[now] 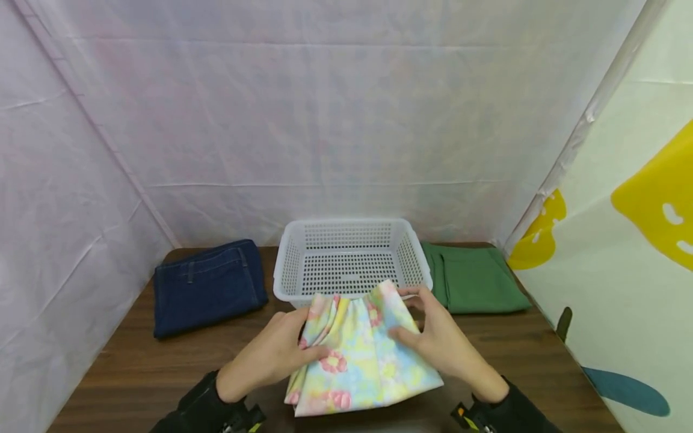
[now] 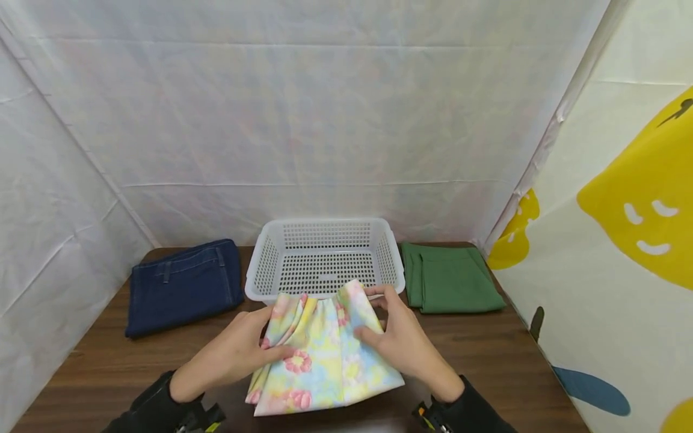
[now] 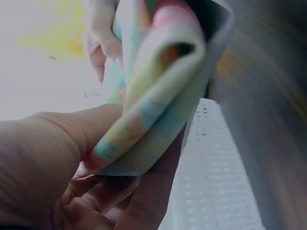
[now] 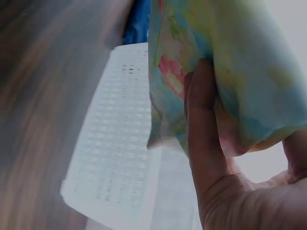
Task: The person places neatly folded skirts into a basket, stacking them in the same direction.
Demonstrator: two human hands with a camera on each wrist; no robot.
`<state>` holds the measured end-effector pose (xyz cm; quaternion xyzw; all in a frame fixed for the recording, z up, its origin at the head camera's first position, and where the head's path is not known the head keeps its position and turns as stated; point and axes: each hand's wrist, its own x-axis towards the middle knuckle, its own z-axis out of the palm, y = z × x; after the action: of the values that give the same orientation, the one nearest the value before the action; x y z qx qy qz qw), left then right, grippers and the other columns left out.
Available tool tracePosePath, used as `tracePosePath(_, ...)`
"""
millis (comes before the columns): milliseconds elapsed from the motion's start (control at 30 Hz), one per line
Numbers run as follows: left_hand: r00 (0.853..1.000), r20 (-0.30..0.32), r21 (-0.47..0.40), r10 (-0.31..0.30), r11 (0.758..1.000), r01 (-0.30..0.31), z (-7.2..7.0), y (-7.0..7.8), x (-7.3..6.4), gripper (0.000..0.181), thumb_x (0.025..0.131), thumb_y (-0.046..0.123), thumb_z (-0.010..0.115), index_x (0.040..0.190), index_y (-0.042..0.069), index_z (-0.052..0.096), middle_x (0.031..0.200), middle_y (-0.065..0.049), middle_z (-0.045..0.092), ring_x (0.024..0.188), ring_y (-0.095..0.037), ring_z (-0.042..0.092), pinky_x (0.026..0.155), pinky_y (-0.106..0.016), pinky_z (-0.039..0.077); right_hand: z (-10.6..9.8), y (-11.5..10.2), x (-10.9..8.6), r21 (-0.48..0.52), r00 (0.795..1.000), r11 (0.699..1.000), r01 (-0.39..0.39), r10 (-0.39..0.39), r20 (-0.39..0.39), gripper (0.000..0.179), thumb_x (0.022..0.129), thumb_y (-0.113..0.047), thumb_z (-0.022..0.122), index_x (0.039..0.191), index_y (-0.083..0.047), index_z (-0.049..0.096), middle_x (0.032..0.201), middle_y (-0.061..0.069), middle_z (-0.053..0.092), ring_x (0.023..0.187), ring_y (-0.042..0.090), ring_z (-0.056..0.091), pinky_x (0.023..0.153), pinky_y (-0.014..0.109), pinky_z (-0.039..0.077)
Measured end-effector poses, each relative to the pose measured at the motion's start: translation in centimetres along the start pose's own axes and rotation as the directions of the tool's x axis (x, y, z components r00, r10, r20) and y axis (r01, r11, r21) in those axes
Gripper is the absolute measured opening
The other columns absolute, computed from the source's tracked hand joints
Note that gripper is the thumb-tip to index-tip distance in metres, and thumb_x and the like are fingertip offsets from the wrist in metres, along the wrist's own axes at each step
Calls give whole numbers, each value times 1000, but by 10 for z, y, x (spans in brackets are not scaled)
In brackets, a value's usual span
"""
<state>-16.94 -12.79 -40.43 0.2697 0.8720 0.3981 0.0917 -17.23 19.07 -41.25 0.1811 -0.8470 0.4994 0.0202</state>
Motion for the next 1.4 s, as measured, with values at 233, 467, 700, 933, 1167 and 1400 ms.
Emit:
tracePosePath(233,999,-15,24,33,999,-33,-15,12,2,49,93,38,75,134,26,54,99,10,65,76,-4,66,66,-27,56,-13,-11,5,130,998,991,-33,26,60,65,89,-17,80,140,-25,41,123,6,63,82,24,70,65,40,59)
tracePosePath(467,997,-37,17,66,998,-66,-19,21,2,47,93,39,75,132,24,54,94,11,67,73,-4,66,65,-28,56,-26,-19,7,200,996,979,-36,18,91,64,91,-24,78,141,-24,39,125,9,61,81,31,69,64,44,59)
tracePosePath(700,988,-155,74,28,997,-16,-27,25,12,44,92,42,75,127,25,55,90,14,66,73,-2,64,64,-29,55,-36,-14,22,199,998,979,37,-45,36,64,92,-19,77,142,-19,37,128,12,59,80,34,68,62,45,59)
tracePosePath(933,969,-241,22,-59,998,66,-37,11,36,56,91,34,78,138,25,50,95,7,67,83,-10,67,65,-30,56,-42,-3,51,182,999,983,6,-16,51,61,97,-5,67,146,-16,32,132,14,52,85,35,66,64,43,57)
tracePosePath(1167,954,-296,18,-37,999,44,-50,-5,67,67,91,30,78,146,21,40,113,-2,63,99,-20,66,67,-31,57,-48,3,85,170,999,985,-30,25,28,69,97,-8,68,153,-14,27,141,12,47,111,32,59,78,45,54)
tracePosePath(1400,946,-325,79,6,997,21,-65,-16,96,93,92,24,77,161,26,16,119,-11,56,82,-21,64,62,-34,55,-49,7,114,133,996,987,-87,86,15,70,97,-10,69,154,-17,28,142,12,44,116,31,56,83,44,56)
